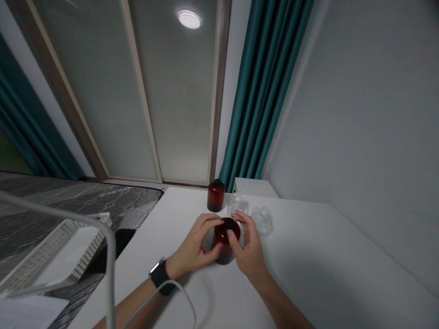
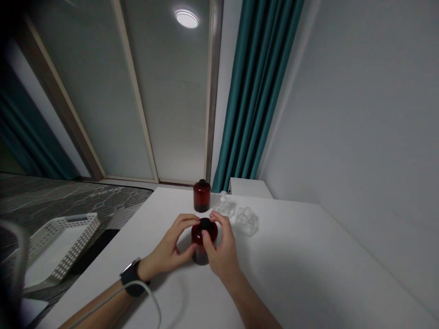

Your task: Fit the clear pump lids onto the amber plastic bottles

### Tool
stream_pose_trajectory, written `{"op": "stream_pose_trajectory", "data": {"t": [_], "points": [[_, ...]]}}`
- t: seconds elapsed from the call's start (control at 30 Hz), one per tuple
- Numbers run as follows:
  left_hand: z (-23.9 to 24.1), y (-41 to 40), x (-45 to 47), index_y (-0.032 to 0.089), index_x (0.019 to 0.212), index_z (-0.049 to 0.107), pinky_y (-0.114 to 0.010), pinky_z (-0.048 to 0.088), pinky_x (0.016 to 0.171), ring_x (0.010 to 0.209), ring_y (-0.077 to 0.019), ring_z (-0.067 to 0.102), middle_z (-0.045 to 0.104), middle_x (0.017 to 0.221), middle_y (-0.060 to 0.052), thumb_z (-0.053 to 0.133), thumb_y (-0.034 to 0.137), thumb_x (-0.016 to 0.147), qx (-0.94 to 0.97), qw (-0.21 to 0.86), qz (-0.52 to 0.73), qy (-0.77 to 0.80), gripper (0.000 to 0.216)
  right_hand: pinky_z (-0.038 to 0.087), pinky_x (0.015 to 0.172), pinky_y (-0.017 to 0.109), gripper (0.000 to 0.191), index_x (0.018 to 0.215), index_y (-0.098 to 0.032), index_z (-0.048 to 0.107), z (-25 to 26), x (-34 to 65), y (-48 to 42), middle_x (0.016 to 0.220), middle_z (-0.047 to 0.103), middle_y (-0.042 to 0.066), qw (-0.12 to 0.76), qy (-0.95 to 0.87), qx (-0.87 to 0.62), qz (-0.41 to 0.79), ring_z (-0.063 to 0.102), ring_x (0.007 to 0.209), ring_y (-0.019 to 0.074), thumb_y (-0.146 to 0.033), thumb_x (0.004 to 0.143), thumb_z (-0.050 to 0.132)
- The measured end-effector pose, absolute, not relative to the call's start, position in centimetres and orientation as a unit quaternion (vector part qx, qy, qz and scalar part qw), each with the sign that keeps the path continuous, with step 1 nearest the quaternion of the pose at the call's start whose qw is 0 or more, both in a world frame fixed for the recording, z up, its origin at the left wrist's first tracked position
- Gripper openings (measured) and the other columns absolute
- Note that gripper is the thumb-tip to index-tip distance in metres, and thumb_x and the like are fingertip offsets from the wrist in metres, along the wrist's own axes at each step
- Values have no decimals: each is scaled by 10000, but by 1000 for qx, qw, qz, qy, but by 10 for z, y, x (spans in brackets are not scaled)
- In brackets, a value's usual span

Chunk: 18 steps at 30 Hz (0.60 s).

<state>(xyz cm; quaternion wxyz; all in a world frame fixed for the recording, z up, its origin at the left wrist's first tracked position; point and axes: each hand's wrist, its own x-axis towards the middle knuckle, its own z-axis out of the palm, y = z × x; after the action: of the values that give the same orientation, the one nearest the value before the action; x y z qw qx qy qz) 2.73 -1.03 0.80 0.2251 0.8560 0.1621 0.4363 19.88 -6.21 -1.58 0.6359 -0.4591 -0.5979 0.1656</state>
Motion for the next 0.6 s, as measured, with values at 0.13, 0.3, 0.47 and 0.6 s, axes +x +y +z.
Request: {"op": "stream_pose_trajectory", "data": {"t": [0.13, 0.3, 0.47, 0.6], "points": [[8, -11, 27, 257, 1323, 460, -462, 475, 1008, 1178, -270, 522, 527, 1251, -105, 598, 124, 816, 857, 222, 437, 159, 542, 421, 1099, 472, 407, 1328, -270, 501, -17, 199, -61, 1259, 621, 88, 628, -603, -457, 183, 579, 1212, 242, -232, 928, 566], [8, -11, 28, 260, 1329, 454, -462, 472, 1011, 1180, -269, 519, 522, 1257, -104, 598, 134, 826, 856, 226, 437, 158, 537, 421, 1099, 470, 404, 1316, -280, 515, -18, 200, -61, 1249, 618, 79, 634, -597, -460, 172, 573, 1216, 241, -237, 919, 578], [9, -11, 28, 259, 1328, 452, -466, 469, 1013, 1181, -272, 514, 515, 1257, -107, 595, 139, 832, 856, 230, 436, 156, 531, 432, 1092, 467, 415, 1340, -276, 498, -18, 200, -61, 1246, 626, 85, 627, -603, -459, 182, 588, 1203, 237, -238, 931, 561], [9, -11, 27, 260, 1327, 450, -473, 469, 1012, 1183, -277, 512, 515, 1259, -108, 594, 142, 835, 856, 231, 434, 157, 526, 431, 1094, 468, 411, 1328, -262, 511, -17, 200, -61, 1246, 626, 93, 632, -600, -457, 177, 589, 1202, 243, -241, 923, 576]]}}
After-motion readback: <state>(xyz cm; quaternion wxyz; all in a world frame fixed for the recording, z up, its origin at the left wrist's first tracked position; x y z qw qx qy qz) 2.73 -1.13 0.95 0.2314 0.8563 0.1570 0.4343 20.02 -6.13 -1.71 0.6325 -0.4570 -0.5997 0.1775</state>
